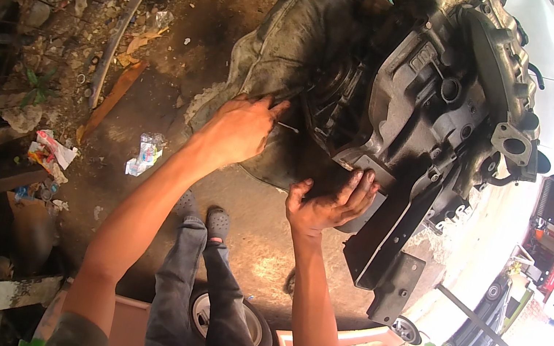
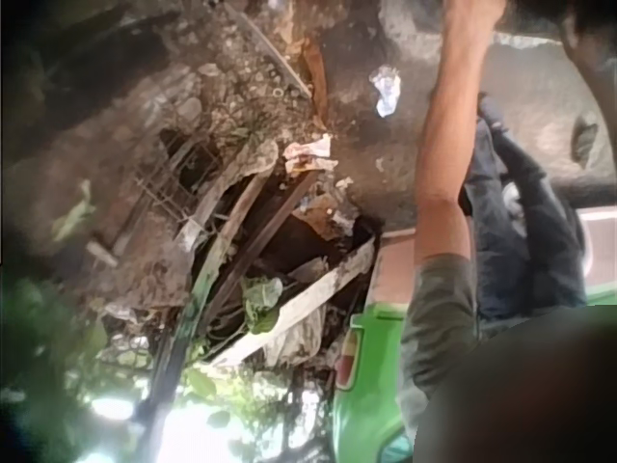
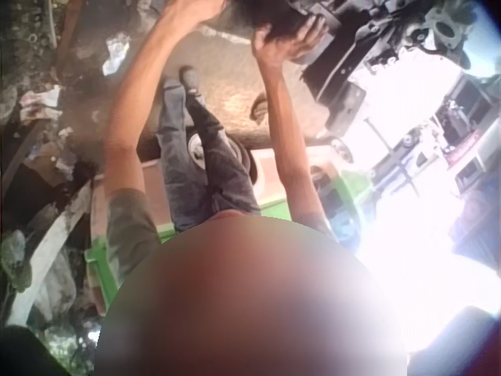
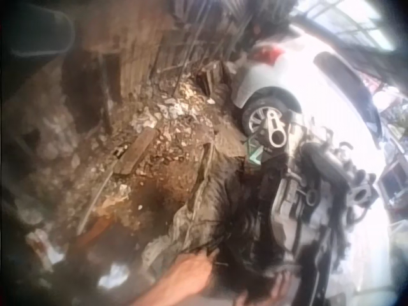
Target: The person works on a car engine block placed on a tarp, using a wrench to tighten bolts on the side of the engine. They briefly walk to a nearby cardboard box to pick up a bolt and return to continue tightening.
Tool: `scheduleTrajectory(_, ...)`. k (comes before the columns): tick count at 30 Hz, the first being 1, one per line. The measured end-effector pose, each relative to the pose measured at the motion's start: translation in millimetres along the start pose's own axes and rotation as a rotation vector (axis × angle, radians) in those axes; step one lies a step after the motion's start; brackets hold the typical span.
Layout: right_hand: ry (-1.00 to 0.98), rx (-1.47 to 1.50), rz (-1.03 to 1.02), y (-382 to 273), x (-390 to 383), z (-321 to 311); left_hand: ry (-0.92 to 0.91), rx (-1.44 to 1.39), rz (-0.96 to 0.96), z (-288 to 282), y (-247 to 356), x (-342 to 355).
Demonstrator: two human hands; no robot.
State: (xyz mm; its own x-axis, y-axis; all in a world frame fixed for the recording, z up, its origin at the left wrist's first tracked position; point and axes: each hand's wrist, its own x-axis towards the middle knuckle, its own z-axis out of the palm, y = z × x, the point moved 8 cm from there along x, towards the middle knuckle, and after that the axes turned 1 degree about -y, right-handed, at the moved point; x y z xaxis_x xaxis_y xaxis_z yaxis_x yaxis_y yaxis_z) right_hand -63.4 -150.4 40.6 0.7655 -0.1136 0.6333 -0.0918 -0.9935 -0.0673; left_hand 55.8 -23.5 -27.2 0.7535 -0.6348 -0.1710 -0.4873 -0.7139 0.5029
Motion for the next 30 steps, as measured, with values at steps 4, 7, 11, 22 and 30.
scheduleTrajectory(4, -0.017, -0.023, 0.005, -1.5, 0.6, 1.0, 0.249, -0.105, 0.158, -16.0, -5.6, -0.1)
scheduleTrajectory(7, -0.066, -0.021, 0.004, -2.2, 0.4, 2.1, 0.349, -0.095, 0.208, -18.6, -7.6, 6.7)
scheduleTrajectory(11, -0.052, -0.028, 0.002, -4.3, 1.2, 2.3, 0.199, -0.439, 0.025, -4.0, -29.7, 20.6)
scheduleTrajectory(22, -0.016, -0.025, 0.039, 0.3, -0.6, 1.1, 0.296, -0.612, -0.036, 9.3, -44.3, 34.9)
scheduleTrajectory(30, -0.021, -0.016, 0.03, -1.4, -0.5, -0.2, 0.137, -0.534, -0.07, 7.4, -56.4, 47.4)
